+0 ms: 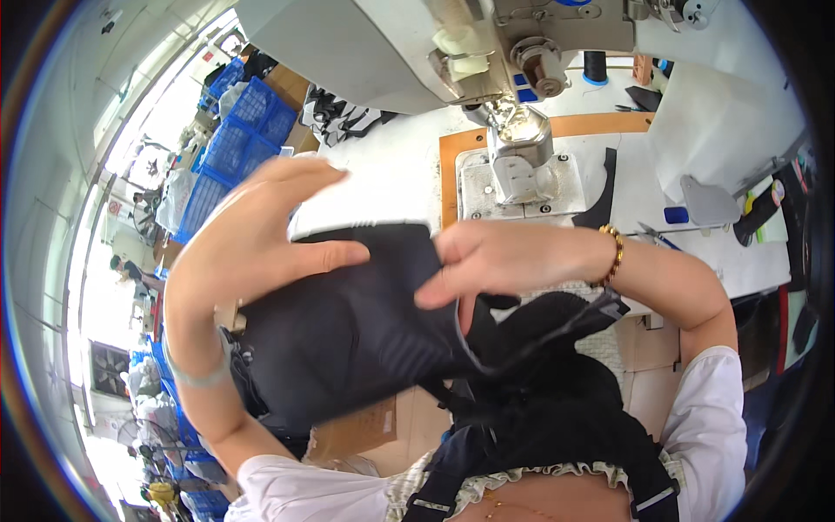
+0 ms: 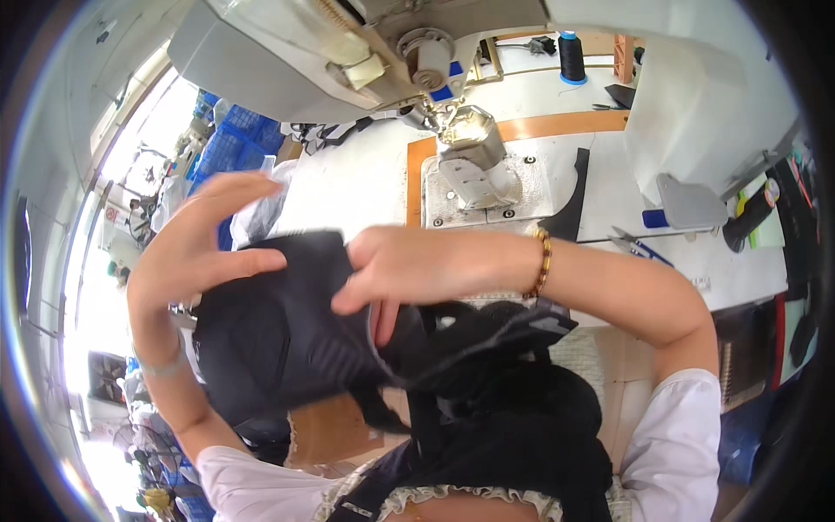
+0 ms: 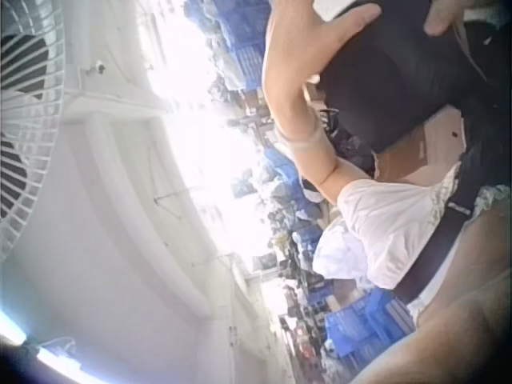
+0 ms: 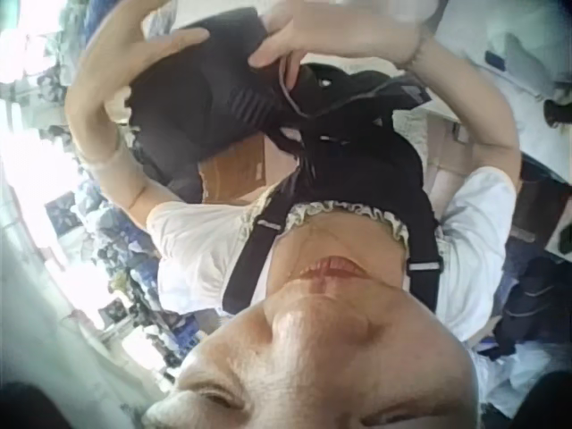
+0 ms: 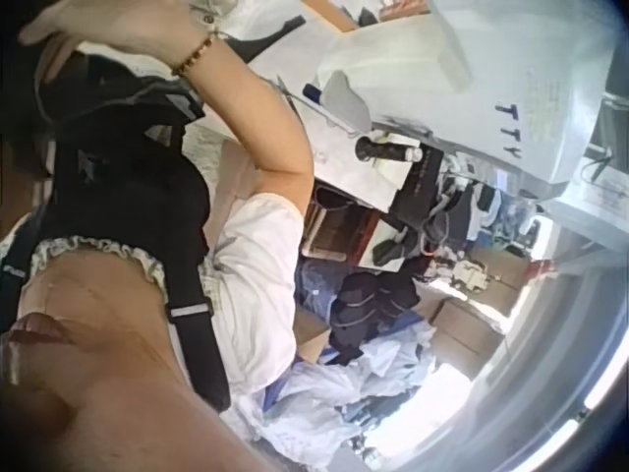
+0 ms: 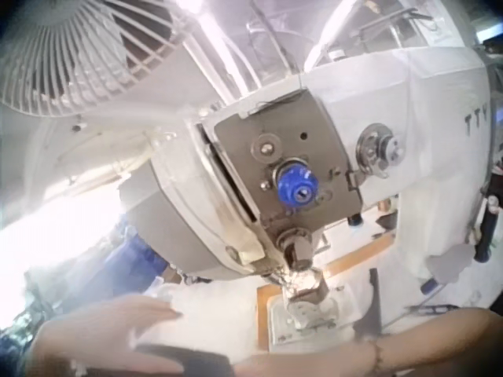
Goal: The person trims threads from shoe components using snips, adjusts a sewing machine with a screwdriver, and stitches the shoe components using the sewing machine.
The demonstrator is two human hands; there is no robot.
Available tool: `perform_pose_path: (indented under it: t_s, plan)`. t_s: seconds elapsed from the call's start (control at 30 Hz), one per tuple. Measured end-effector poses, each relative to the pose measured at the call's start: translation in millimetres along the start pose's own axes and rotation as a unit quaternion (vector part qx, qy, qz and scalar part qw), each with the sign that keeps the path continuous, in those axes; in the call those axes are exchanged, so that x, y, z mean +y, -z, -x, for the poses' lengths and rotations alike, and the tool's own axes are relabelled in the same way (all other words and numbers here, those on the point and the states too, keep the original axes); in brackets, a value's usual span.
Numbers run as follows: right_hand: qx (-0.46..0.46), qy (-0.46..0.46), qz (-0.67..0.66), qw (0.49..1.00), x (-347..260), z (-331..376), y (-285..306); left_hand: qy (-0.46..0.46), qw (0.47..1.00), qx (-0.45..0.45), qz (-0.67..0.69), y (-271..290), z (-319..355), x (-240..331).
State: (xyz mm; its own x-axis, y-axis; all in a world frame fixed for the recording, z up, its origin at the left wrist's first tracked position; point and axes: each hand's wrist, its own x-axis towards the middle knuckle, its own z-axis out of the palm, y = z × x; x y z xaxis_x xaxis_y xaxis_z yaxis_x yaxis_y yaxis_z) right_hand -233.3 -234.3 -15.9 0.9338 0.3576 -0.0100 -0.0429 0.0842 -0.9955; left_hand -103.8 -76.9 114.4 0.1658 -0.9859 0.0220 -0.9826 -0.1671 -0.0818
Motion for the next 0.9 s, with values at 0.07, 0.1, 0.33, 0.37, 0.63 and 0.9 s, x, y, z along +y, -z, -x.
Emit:
perform_pose_path:
  t_s: [0.07, 0.1, 0.33, 0.37, 0.63, 0.9]
  plan:
    - [-0.057, -0.002, 0.004, 0.998, 5, 8, -2, -0.026, 0.945, -0.249, 0.21, -18, -32, -12]
    - [-0.067, 0.002, -0.018, 0.998, 8, 11, 2, 0.004, 0.888, -0.345, 0.303, -35, -43, -11]
    - [-0.052, -0.101, 0.011, 0.994, 16, 63, 48, 0.086, 0.788, -0.376, 0.479, -88, -61, 12]
    - [-0.072, -0.066, 0.096, 0.991, 15, 76, 50, 0.107, 0.774, -0.38, 0.495, -90, -63, 14]
    - [0.107, -0.065, 0.298, 0.946, 39, 106, 38, 0.118, 0.766, -0.32, 0.544, -100, -81, 8]
    - [0.265, 0.033, 0.367, 0.891, 65, 74, 19, 0.026, 0.842, -0.288, 0.455, -121, -88, -51]
